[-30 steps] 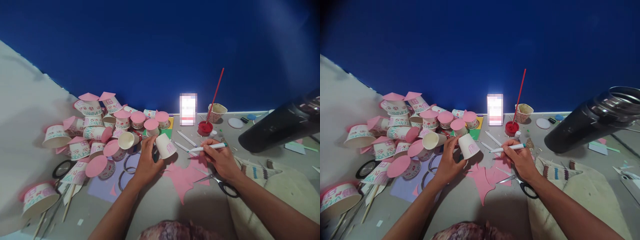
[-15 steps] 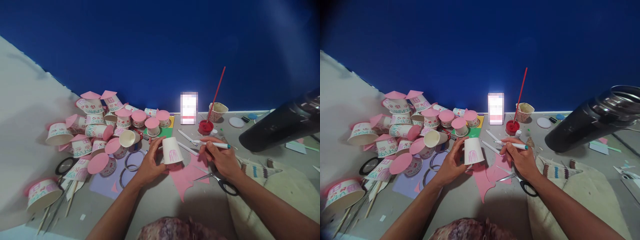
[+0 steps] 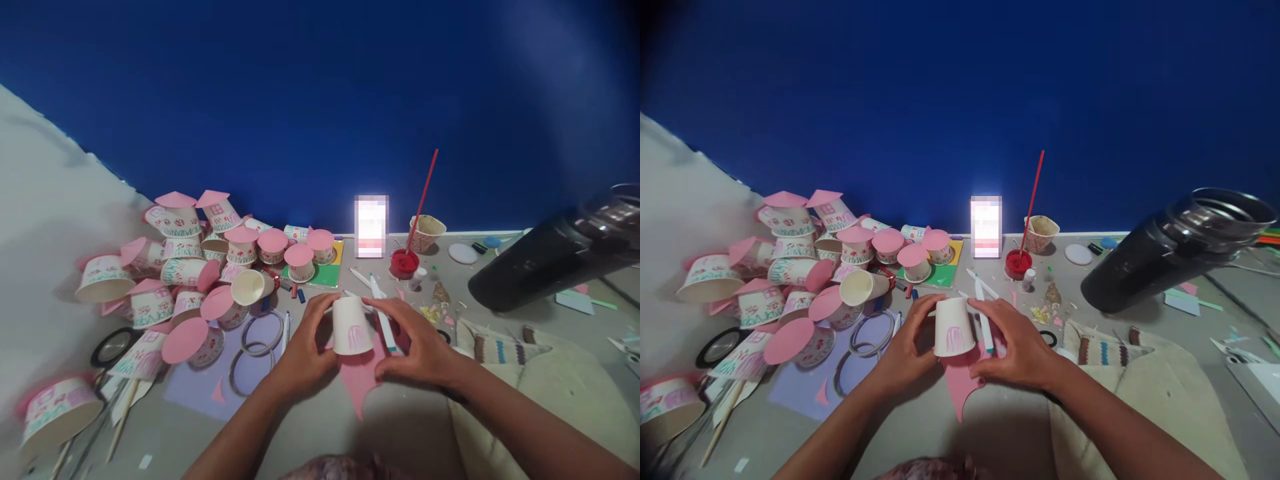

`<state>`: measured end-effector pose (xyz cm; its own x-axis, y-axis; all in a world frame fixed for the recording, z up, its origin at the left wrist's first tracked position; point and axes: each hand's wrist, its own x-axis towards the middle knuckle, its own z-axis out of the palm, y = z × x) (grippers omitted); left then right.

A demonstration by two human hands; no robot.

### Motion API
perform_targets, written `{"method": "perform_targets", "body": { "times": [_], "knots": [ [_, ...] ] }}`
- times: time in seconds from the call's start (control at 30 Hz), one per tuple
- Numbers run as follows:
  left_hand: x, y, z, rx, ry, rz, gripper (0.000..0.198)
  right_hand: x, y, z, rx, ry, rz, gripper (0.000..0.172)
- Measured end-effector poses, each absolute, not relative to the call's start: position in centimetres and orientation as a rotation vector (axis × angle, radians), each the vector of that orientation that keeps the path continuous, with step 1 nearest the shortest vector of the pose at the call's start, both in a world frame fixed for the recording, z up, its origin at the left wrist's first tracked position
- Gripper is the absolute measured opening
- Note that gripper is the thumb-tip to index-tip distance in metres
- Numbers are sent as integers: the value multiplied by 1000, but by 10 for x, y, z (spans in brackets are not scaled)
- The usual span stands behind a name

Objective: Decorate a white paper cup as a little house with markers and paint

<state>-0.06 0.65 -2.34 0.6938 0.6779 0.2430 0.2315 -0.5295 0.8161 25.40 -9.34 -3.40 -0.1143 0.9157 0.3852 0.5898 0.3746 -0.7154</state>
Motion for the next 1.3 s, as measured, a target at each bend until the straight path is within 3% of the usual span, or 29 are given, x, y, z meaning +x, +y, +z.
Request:
{"method": "perform_targets", "body": {
  "times": [0.2, 0.5, 0.8, 1.1, 1.3],
  "knots": [
    [-6, 18, -47, 2824, 942, 970, 68, 260, -90, -43, -1464, -1873, 283, 61],
    [-7, -5, -40, 2969, 848, 932, 53, 256, -82, -55, -1502, -1807, 226, 24],
    [-29, 44, -36, 2717, 1149, 1256, 14, 257, -80, -54, -1579, -1750, 227, 21],
    [-37, 59, -63, 2893, 1323, 1003, 31, 259, -81, -55, -1624, -1815, 227, 22],
    [-39, 58, -78, 2969, 1362, 895, 30, 260, -82, -59, -1664, -1845, 268, 19]
  ]
}}
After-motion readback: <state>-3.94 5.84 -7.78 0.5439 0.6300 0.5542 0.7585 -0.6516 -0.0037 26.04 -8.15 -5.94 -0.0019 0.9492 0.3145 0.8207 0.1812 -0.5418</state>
